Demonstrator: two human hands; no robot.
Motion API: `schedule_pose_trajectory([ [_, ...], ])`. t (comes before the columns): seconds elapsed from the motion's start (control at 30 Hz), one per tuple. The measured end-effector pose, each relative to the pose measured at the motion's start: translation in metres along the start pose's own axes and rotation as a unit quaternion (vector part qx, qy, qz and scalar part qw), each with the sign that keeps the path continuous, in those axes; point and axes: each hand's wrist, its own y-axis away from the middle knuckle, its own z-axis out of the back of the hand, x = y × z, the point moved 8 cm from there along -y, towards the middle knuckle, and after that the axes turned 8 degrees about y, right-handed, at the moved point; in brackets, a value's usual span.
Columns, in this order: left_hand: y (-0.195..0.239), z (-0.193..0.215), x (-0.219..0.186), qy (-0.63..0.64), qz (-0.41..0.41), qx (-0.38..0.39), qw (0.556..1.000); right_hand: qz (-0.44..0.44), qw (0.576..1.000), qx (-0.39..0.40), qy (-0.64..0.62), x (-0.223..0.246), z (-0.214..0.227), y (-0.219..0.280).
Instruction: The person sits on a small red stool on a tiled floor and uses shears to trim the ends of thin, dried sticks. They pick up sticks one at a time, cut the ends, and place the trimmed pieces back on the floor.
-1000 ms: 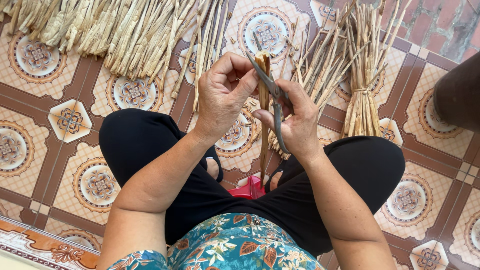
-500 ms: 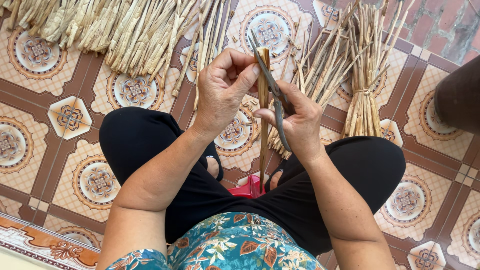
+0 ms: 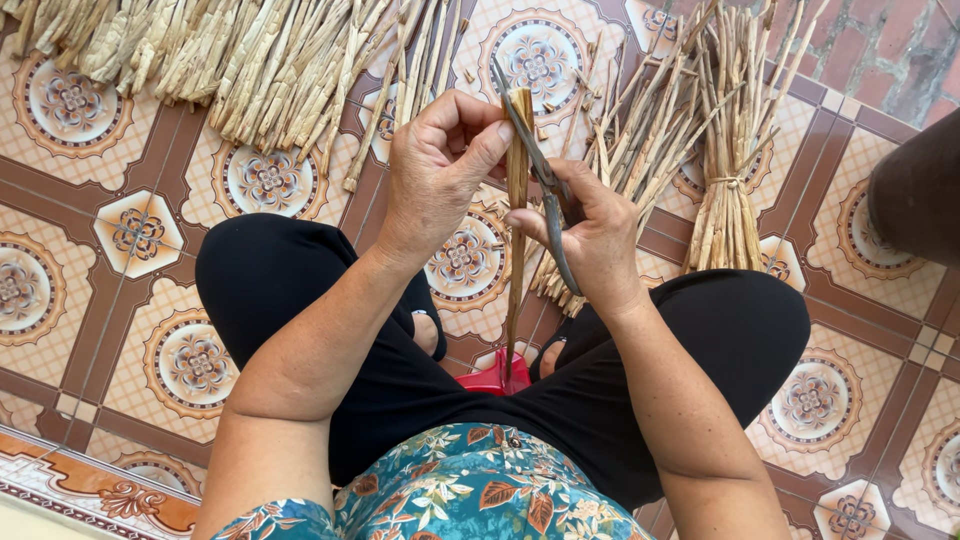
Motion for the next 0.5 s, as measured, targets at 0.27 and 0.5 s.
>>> schedule_pose_trajectory([
  [0.27,0.0,-0.004,0.001,-0.067,0.002,0.005,0.998,-0.024,1.0,0.017,0.006,-0.004,0.0,-0.004],
  [0.5,-0.003,-0.001,0.005,-0.055,0.015,0.015,0.998,-0.061,0.997,0.025,-0.045,-0.021,-0.008,-0.001],
])
